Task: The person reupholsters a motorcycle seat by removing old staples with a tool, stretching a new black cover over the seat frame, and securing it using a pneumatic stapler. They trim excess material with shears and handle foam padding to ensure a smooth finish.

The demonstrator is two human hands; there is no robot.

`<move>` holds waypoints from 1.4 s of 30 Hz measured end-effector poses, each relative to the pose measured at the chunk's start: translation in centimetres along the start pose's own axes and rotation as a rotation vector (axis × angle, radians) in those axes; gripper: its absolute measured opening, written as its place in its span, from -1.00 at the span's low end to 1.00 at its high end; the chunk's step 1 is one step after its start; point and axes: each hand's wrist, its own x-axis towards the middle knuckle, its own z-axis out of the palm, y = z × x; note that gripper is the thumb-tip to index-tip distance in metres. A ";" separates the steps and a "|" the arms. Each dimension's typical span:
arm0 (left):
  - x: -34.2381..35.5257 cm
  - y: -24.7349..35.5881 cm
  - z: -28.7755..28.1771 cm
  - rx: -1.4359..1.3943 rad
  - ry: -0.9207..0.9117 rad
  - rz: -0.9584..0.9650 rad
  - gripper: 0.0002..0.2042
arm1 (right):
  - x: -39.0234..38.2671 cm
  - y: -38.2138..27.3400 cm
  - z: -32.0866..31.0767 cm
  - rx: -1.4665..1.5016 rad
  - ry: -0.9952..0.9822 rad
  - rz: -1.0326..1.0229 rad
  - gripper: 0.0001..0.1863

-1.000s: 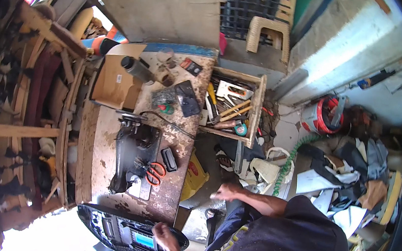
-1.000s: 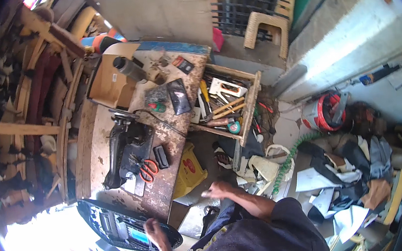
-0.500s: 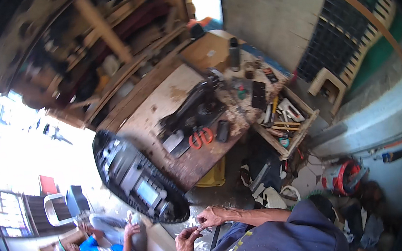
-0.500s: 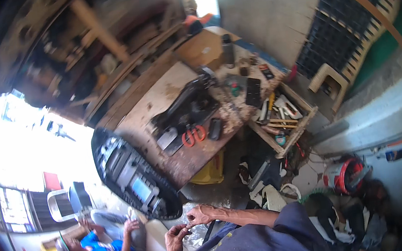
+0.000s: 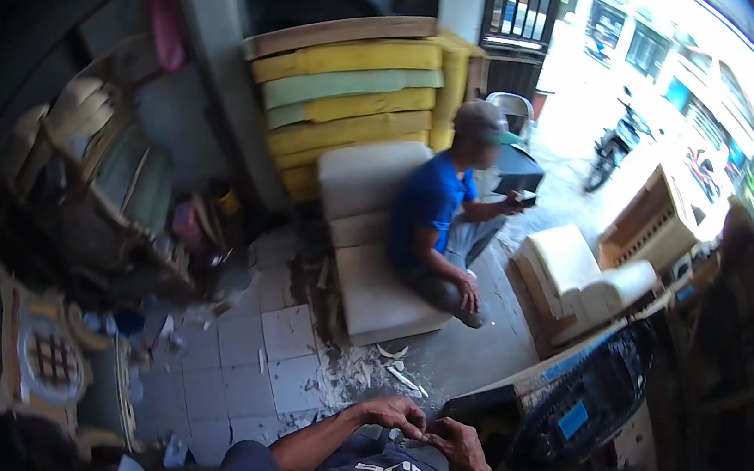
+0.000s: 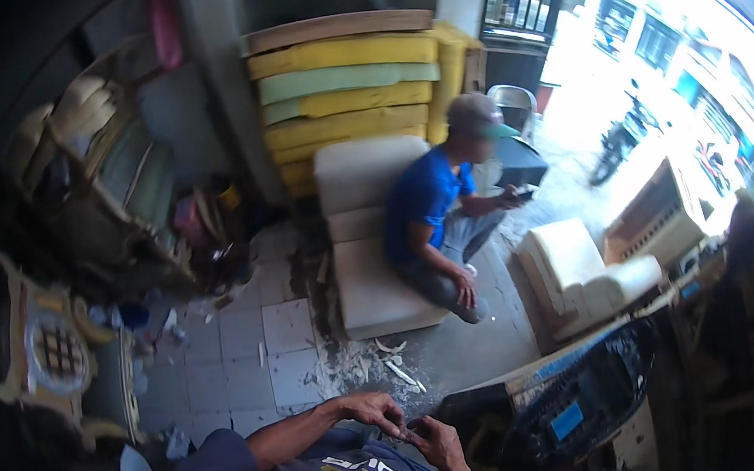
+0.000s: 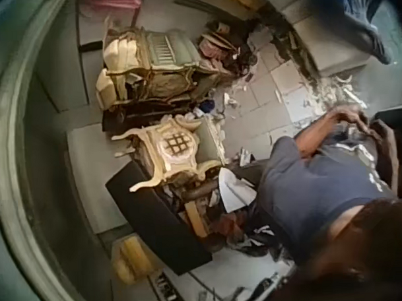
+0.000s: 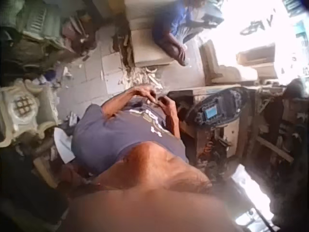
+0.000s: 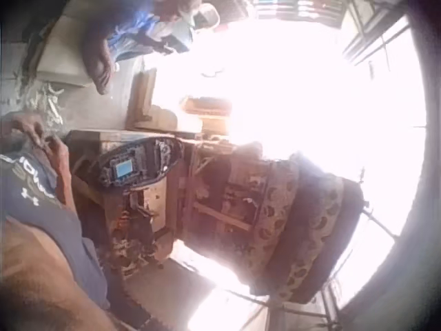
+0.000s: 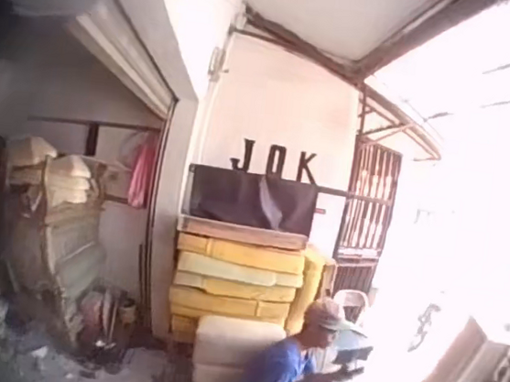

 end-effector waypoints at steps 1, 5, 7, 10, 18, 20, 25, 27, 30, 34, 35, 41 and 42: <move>-1.5 -0.3 0.3 -0.020 0.037 0.018 -0.72 | 0.7 -2.2 -0.1 0.003 -0.087 0.021 -0.68; -4.6 -1.8 1.9 -0.204 0.182 0.133 -0.71 | 5.2 -6.9 -1.2 -0.243 -0.461 -0.151 -0.66; -5.1 -2.9 2.0 -0.297 0.243 0.241 -0.71 | 8.1 -8.6 -1.2 -0.302 -0.571 -0.163 -0.65; -5.4 -3.4 1.3 -0.453 0.417 0.300 -0.72 | 12.5 -10.8 -1.1 -0.302 -0.690 -0.070 -0.62; -3.0 -9.6 -3.6 -1.006 1.363 0.581 -0.88 | 28.7 -6.8 -0.7 -0.517 -0.711 -0.563 -0.60; -2.6 -15.2 -3.5 -0.742 1.684 0.136 -0.85 | 31.7 -5.7 -0.7 -0.692 -0.671 -0.616 -0.65; -2.0 -28.4 6.8 -0.682 2.159 -0.649 -0.77 | 35.2 -13.3 2.7 -0.591 -0.520 -0.466 -0.65; -3.4 -34.6 14.8 -0.083 1.593 -0.921 -0.68 | 36.8 -13.5 4.3 -0.614 -0.440 -0.586 -0.52; -0.4 -36.7 23.2 0.436 1.316 -1.085 -0.91 | 37.6 -15.2 8.8 -0.752 -0.528 -0.465 -0.44; -6.2 -38.0 16.4 -0.546 1.704 -0.575 -0.90 | 39.7 -17.1 14.3 -0.420 -0.777 -0.213 -0.46; -7.4 -38.1 16.6 -0.825 1.771 -0.437 -0.87 | 39.8 -17.5 16.9 -0.394 -0.867 -0.137 -0.40; -24.5 -35.6 -6.7 -0.302 1.705 -0.686 -0.51 | 40.6 -23.1 30.3 -0.297 -1.123 -0.075 -0.41; -27.6 -28.8 -12.3 -0.472 1.747 -0.306 -0.57 | 41.2 -23.9 31.4 -0.319 -1.088 -0.160 -0.41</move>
